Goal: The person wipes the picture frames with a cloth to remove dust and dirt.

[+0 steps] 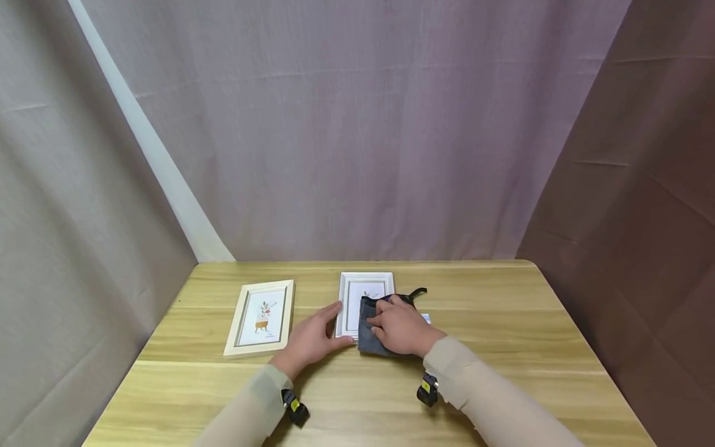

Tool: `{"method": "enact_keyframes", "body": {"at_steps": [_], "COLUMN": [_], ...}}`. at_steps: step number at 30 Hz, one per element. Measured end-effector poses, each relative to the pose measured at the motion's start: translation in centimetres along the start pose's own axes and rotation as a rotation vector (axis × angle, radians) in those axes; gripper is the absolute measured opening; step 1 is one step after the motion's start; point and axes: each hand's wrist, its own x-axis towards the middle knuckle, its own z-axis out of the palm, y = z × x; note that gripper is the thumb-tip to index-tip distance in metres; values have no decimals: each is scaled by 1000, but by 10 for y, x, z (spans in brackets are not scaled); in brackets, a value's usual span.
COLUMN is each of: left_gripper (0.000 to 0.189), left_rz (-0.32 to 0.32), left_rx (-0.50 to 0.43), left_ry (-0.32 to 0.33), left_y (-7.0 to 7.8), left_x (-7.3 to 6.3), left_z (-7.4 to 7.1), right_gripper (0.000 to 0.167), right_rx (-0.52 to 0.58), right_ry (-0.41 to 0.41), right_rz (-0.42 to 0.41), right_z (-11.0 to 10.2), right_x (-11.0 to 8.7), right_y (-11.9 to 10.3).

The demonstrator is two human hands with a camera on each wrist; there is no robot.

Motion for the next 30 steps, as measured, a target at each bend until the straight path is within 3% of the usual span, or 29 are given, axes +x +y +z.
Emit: {"method": "enact_keyframes", "body": {"at_steps": [10,23,30], "left_gripper": [102,101,99], "left_rz": [-19,-59,-45], "left_rx": [-42,-106,-104], "left_ry": [-8,-38,-34], "left_y": [-1,1,-2], "left_x": [1,-1,1], "left_z": [-2,-6,-4], "right_gripper": [30,35,38], "right_rx": [-59,-170,-218], "right_ry": [-12,-107,-144], "right_rz": [-3,62,90], "right_z": [-2,-7,-8], "right_x": [1,5,16], "right_y": [-11,-28,-32]}}
